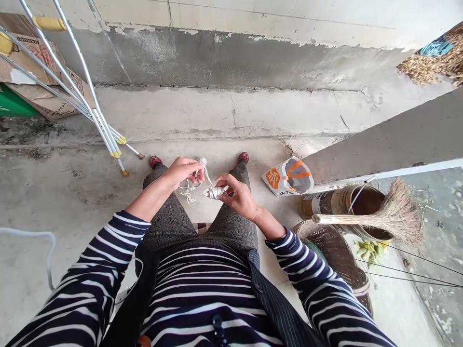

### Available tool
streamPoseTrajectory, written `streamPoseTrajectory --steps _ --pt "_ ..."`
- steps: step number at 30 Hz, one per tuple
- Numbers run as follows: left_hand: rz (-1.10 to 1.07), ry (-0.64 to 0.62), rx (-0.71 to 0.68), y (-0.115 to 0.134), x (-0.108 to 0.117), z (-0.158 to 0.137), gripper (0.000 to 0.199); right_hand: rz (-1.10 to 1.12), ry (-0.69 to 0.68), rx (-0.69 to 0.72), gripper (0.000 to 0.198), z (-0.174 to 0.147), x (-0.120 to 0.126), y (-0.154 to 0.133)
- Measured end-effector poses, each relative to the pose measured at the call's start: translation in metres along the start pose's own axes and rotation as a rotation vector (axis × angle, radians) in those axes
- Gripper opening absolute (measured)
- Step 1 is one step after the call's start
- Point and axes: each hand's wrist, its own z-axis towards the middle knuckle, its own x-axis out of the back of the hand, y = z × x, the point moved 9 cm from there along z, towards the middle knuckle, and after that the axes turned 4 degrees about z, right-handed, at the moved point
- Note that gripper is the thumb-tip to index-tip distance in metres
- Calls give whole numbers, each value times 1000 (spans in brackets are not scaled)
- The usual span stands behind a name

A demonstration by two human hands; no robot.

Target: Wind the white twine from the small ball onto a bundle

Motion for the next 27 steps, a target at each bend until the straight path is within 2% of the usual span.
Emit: streamPoseTrajectory --steps 2,5,8,11,14,17,21,24,27 --pt "135 -27 41 -9 0 8 32 34 -29 3 41 -1 -3 -5" --pt "343 -65 57 -20 -3 19 32 104 -77 9 31 -1 -12 -10" --pt "453 12 -17 -26 -4 22 25 317 4 -85 28 2 -12 2" --pt "326 92 -100 -31 -11 12 27 578 147 -219 41 3 -8 23" --pt "61 13 -96 -41 -31 -3 45 678 212 -260 44 5 -2 31" --pt "-50 -46 -109 -41 -47 -14 52 674 243 -251 42 9 5 30" --pt "104 47 -170 -38 -44 -15 40 668 260 -266 38 14 8 25" --pt "266 134 -210 -42 -35 -14 40 730 312 -293 39 15 15 23" --pt "245 138 -205 -52 -30 -16 36 794 377 -319 40 14 27 25"
